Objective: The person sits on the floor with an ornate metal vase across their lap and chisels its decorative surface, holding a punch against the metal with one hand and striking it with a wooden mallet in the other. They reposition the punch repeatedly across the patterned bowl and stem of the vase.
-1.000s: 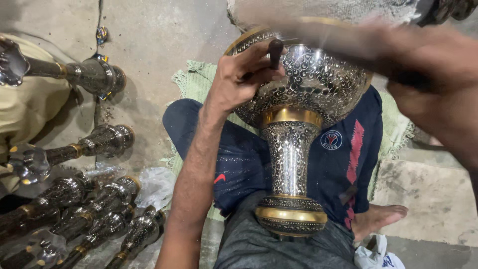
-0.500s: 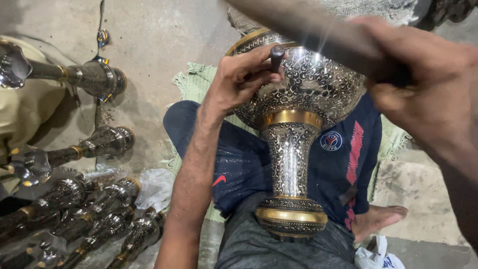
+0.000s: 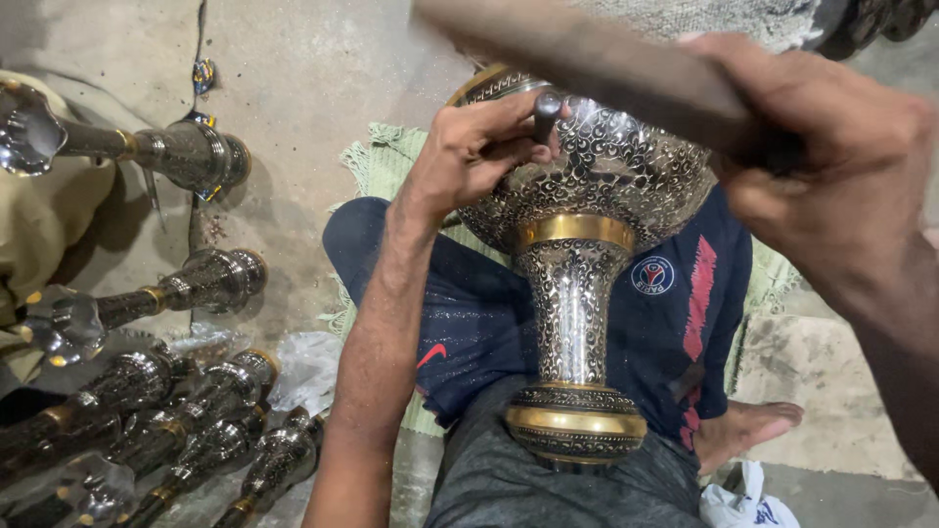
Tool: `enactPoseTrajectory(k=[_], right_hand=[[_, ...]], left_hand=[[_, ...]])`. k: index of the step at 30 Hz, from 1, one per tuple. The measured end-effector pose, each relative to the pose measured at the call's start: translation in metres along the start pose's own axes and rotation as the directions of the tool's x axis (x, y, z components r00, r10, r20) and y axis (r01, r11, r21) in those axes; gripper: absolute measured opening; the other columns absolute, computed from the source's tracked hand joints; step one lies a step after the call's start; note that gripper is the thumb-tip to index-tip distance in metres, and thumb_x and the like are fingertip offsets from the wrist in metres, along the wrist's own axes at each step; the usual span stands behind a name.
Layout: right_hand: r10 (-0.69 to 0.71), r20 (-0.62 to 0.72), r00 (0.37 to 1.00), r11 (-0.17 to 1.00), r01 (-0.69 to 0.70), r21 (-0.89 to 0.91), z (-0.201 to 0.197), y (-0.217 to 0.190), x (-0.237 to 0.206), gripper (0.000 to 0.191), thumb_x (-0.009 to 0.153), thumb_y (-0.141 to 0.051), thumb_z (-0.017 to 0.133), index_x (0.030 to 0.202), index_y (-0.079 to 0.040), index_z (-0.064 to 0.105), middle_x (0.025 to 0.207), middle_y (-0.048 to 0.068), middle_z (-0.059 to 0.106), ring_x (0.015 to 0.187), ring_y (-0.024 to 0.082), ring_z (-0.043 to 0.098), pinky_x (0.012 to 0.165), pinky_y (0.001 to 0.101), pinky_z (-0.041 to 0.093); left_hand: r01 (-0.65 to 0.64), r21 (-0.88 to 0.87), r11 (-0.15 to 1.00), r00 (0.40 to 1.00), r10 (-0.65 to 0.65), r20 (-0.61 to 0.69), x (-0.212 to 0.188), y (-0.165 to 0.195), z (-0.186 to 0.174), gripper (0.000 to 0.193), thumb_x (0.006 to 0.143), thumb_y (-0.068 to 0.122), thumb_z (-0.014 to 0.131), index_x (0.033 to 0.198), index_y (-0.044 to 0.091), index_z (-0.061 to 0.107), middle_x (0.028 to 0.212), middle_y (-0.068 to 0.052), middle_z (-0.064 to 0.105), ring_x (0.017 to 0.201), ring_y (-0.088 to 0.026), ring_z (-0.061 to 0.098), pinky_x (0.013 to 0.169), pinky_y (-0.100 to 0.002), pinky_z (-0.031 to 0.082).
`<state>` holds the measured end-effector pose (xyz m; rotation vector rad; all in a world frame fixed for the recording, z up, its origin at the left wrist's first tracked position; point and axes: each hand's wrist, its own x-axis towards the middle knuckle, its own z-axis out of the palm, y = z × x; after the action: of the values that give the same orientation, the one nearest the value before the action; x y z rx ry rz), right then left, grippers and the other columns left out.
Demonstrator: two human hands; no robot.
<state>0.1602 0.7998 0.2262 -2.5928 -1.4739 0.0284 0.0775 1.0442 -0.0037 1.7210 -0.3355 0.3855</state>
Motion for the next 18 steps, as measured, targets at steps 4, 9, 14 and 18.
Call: enactPoseTrajectory(k=[4,9,14,18], right_hand=[[0.035,-0.03,0.999,0.999,-0.034,0.04,0.0,-0.002,-0.003,0.07,0.081,0.016,0.075,0.146,-0.009,0.064,0.098,0.019,0.071,0.079,0.026,0.07,0.069,0.0375,0.058],[0.028,-0.13,0.991,0.957,0.011,0.29,-0.001,-0.003,-0.007,0.059,0.082,0.017,0.071,0.137,-0.003,0.062,0.104,0.023,0.067,0.091,0.029,0.07,0.075,0.037,0.057],[0.041,-0.112,0.993,0.949,-0.004,0.316,0.002,0.002,-0.017,0.062,0.077,0.02,0.067,0.134,-0.003,0.062,0.11,0.024,0.068,0.094,0.032,0.07,0.079,0.0386,0.056],[0.136,-0.045,0.99,0.975,-0.126,0.184,0.008,0.02,-0.031,0.069,0.077,0.019,0.071,0.142,-0.006,0.063,0.102,0.024,0.07,0.086,0.032,0.071,0.075,0.0398,0.056]], left_hand=[[0.055,-0.094,0.994,0.998,-0.054,0.006,-0.001,0.001,0.0,0.045,0.098,-0.005,0.065,0.14,0.01,0.059,0.108,-0.011,0.079,0.095,-0.02,0.082,0.086,-0.032,0.073],[-0.052,-0.339,0.939,0.995,0.076,0.059,0.002,0.008,-0.001,0.042,0.11,-0.011,0.06,0.14,0.018,0.063,0.119,-0.011,0.077,0.107,-0.024,0.08,0.098,-0.036,0.071],[0.005,-0.125,0.992,0.999,0.001,0.048,0.004,0.018,-0.001,0.042,0.104,-0.007,0.063,0.142,0.01,0.057,0.113,-0.013,0.078,0.105,-0.023,0.08,0.098,-0.036,0.071],[0.035,-0.11,0.993,0.996,-0.043,-0.073,0.01,0.019,0.004,0.041,0.104,-0.005,0.061,0.141,0.012,0.057,0.107,-0.012,0.08,0.096,-0.02,0.084,0.089,-0.033,0.075]])
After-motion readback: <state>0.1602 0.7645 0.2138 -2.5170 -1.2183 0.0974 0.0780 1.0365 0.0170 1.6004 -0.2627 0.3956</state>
